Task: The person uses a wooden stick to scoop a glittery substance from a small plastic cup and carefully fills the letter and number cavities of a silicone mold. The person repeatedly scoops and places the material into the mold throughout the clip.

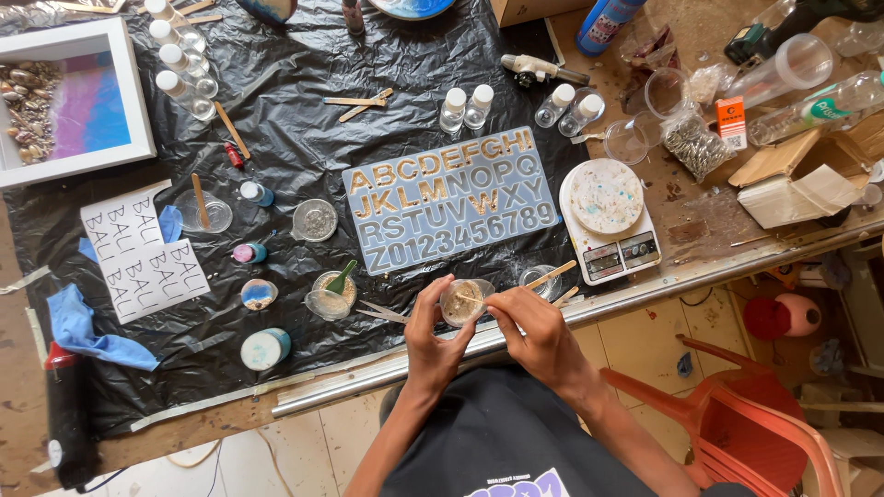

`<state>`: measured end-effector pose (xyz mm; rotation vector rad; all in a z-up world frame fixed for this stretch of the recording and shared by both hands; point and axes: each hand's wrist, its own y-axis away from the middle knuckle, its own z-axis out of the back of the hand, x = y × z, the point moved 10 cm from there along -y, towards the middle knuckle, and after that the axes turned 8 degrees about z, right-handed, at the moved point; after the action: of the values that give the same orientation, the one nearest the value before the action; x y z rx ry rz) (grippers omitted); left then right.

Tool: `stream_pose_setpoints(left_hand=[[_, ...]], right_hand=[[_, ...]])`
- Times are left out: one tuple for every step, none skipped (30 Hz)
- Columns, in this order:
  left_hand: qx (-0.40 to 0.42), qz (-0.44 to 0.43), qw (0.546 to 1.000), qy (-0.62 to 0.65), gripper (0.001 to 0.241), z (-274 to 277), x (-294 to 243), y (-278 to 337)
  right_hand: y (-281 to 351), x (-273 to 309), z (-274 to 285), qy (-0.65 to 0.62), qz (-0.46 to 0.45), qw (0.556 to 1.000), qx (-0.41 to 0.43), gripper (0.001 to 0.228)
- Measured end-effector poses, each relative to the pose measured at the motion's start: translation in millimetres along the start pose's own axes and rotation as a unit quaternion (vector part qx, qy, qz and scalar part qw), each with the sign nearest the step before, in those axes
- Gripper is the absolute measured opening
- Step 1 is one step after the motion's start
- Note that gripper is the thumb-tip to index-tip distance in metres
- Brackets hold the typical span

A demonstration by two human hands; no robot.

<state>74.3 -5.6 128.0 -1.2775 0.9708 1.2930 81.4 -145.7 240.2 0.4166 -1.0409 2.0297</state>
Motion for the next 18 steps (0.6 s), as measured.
stream_pose_setpoints(left_hand=[[0.0,0.001,1.0,-0.003,0.063,1,-1,2],[0.0,0.004,1.0,-0.009,0.064,2,-1,5],[0.0,0.005,1.0,-0.011,0.064,1,-1,7],[0.0,0.004,1.0,-0.012,0.064,1,1,8],[0.0,0.008,1.0,-0.009,0.064,-1,3,8],[0.0,0.012,1.0,-0.007,0.064,-3,6,9],[-0.002,0.012,1.0,-0.007,0.064,-5,4,6],[-0.008,0.014,1.0,0.01,0.064,-6,3,3],[-0.014,0.017,0.999,0.026,0.065,-6,2,2],[-0.015,0.019,0.999,0.025,0.065,-8,0,-1],[-0.018,0.011,0.999,0.029,0.064,-9,-3,-4],[-0.021,0.002,0.999,0.034,0.063,-10,-7,-8],[-0.023,0.004,0.999,0.031,0.063,-12,-9,-10],[-0.028,0.0,0.999,0.031,0.062,-13,-12,-12],[-0.032,-0.006,0.999,0.031,0.061,-16,-15,-16],[-0.034,-0.006,0.999,0.029,0.061,-18,-13,-17],[-0.033,-0.009,0.999,0.029,0.06,-21,-11,-18],[-0.033,-0.011,0.999,0.03,0.06,-24,-10,-19]], right_hand=[[4,-2,-1,-0.003,-0.001,1.0,-0.001,0.011],[9,-8,-5,-0.01,-0.029,0.999,0.013,0.009],[15,-15,-8,-0.013,-0.055,0.998,0.027,0.008],[13,-15,-9,-0.013,-0.054,0.998,0.026,0.008],[12,-16,-11,-0.043,-0.058,0.997,0.031,0.01],[11,-16,-13,-0.073,-0.061,0.995,0.036,0.014],[4,-16,-10,-0.074,-0.06,0.995,0.037,0.014],[-3,-14,-5,-0.057,-0.049,0.997,0.026,0.012],[-9,-12,0,-0.042,-0.039,0.998,0.016,0.011],[-9,-17,3,-0.043,-0.039,0.998,0.017,0.011],[-10,-20,7,-0.017,-0.027,0.999,0.017,0.01],[-11,-23,12,0.009,-0.015,1.0,0.017,0.01],[-11,-24,12,0.005,-0.014,1.0,0.018,0.01],[-11,-24,10,0.007,-0.012,0.999,0.029,0.008],[-11,-26,10,0.01,-0.009,0.999,0.038,0.005],[-16,-23,10,0.007,-0.008,0.999,0.038,0.005],[-21,-20,9,-0.031,-0.011,0.999,0.04,0.007],[-25,-18,9,-0.068,-0.014,0.997,0.041,0.009]])
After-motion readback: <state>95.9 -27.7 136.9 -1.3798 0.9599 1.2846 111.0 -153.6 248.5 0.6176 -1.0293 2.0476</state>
